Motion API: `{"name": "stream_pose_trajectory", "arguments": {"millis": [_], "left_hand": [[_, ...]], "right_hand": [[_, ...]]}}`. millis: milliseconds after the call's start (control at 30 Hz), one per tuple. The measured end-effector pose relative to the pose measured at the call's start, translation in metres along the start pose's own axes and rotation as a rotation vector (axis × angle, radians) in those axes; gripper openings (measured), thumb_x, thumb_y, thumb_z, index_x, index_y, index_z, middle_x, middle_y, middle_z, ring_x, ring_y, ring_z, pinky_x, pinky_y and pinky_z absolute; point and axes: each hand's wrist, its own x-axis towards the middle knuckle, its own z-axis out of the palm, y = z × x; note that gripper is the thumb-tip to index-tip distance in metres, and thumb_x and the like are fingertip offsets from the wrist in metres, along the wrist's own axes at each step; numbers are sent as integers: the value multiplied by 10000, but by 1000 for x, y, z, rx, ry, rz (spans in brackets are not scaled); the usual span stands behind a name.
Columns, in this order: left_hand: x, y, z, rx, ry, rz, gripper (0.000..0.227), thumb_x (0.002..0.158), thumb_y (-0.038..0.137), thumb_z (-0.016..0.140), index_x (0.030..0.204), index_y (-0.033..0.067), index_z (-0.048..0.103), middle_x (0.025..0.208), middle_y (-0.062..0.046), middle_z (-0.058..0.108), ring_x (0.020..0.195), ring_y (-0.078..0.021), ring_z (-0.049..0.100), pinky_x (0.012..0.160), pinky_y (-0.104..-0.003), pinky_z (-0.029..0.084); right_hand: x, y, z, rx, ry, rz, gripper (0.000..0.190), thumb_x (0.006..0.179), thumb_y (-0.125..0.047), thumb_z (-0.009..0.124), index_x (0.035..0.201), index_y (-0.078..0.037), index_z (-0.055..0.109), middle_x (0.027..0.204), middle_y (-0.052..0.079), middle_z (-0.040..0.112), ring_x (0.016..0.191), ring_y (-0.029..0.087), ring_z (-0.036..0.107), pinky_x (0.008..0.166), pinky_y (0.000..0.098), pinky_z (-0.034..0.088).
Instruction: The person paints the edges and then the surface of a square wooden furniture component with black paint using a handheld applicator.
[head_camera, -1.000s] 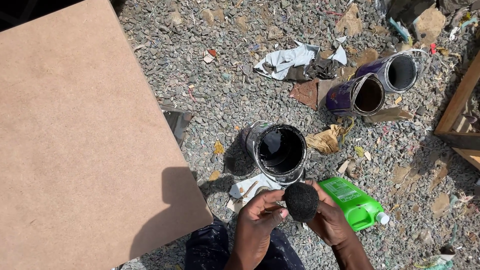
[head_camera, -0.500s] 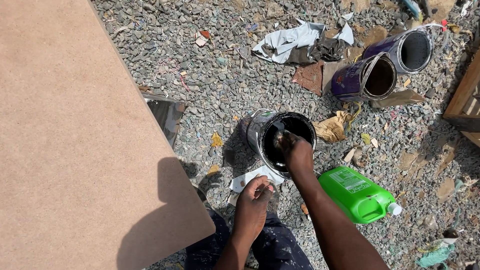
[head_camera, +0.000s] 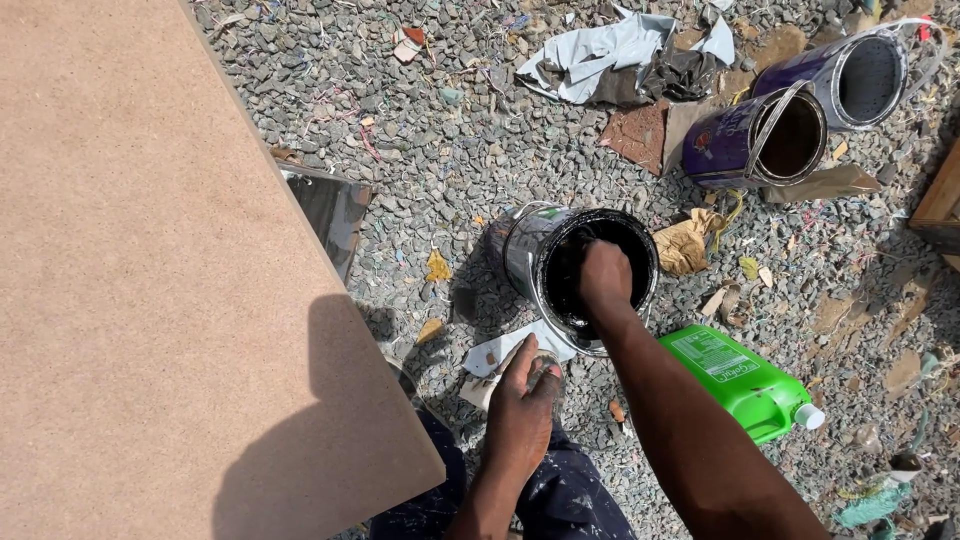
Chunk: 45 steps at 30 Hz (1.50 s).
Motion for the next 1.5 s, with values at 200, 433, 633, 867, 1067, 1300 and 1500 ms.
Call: {"name": "stream_pose_trajectory", "arguments": {"millis": [200, 433, 633, 867, 1067, 1300, 1500], "left_hand": [[2, 2, -2, -102, -83, 222, 530, 993, 159, 474, 1511, 259, 520, 1564, -120, 513, 1421, -370, 550, 1167, -524, 475], [28, -4, 0, 166, -22, 39, 576, 1009, 268, 484, 1578, 242, 398, 1665, -31, 381, 1527, -245, 397, 1220, -442, 383], [46, -21, 11, -325, -141, 121, 731, 976, 347, 528, 1633, 224, 232, 1702, -140, 239, 1552, -353, 308, 1252, -476, 267], [41, -13, 15, -396, -120, 149, 727, 977, 417, 515, 1616, 165, 274, 1686, -161, 274, 1528, -311, 382, 1240, -449, 343], [44, -18, 17, -463, -69, 137, 773, 946, 457, 543, 1605, 124, 314, 1669, -170, 336, 1523, -316, 406, 1232, -454, 356], [36, -7, 17, -459, 10, 169, 676, 978, 413, 481, 1588, 140, 378, 1628, -140, 452, 1489, -392, 453, 1240, -494, 328], [37, -11, 20, -462, -16, 293, 639, 1086, 355, 462, 1617, 47, 284, 1659, -260, 284, 1531, -428, 251, 1233, -590, 245]], "right_hand": [[-56, -7, -64, 591, 4, 82, 174, 982, -237, 667, 1070, -92, 705, 852, 67, 761, 618, 141, 651, 542, 310, 515], [-52, 36, -67, 1198, -424, 34, 122, 1035, -100, 444, 966, -123, 541, 774, 113, 607, 599, 229, 566, 494, 317, 388], [-64, 10, -68, 916, -405, 8, 35, 1043, -144, 492, 1041, -138, 458, 989, 84, 581, 859, 213, 546, 707, 323, 438], [-63, 2, -67, 855, -522, -28, 167, 1054, -183, 549, 1164, -63, 587, 853, 82, 579, 623, 162, 517, 515, 285, 434], [-49, 38, -57, 1030, -647, 35, 264, 877, -274, 603, 1084, -159, 721, 971, 49, 729, 863, 229, 603, 702, 455, 432], [-48, 16, -38, 1070, -385, 109, 129, 1060, -200, 485, 956, -155, 547, 887, 35, 585, 791, 210, 590, 617, 335, 429], [-89, 2, -76, 1080, -381, -98, 66, 778, -120, 582, 796, -106, 644, 579, -14, 406, 513, 97, 412, 510, 230, 316]]}}
